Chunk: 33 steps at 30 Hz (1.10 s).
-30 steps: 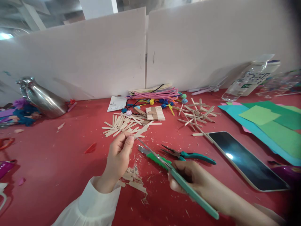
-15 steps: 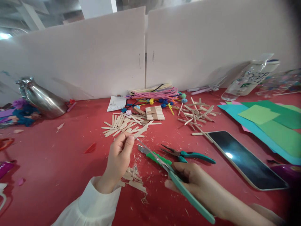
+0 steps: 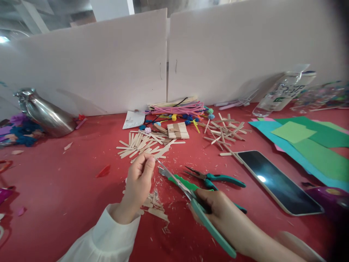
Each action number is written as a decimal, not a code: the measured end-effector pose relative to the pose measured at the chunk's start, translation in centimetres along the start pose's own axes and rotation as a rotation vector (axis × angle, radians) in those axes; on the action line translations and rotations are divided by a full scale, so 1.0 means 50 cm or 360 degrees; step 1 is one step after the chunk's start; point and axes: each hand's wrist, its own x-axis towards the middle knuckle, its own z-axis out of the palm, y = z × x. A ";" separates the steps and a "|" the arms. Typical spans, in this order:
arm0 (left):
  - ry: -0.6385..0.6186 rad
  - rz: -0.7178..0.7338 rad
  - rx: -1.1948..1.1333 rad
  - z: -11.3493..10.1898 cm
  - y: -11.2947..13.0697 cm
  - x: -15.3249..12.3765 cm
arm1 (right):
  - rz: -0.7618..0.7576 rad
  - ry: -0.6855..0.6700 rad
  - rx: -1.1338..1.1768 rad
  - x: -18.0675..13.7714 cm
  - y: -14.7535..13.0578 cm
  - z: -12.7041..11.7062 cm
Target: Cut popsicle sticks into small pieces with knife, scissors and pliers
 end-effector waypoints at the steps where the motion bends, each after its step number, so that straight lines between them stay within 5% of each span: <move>1: 0.0002 0.0005 -0.0012 0.000 -0.001 0.000 | -0.0010 0.0023 -0.0013 0.000 0.001 0.002; 13: 0.0014 0.0087 -0.0066 0.000 -0.011 0.009 | -0.0140 0.0326 -0.0589 0.006 0.009 -0.005; 21: 0.0079 0.0123 -0.0114 0.007 -0.015 0.005 | -0.0086 0.0538 -0.0648 0.008 0.011 -0.012; 33: 0.0017 0.0055 -0.0421 0.022 -0.018 0.010 | -0.0093 -0.0078 -0.0100 0.007 0.004 -0.019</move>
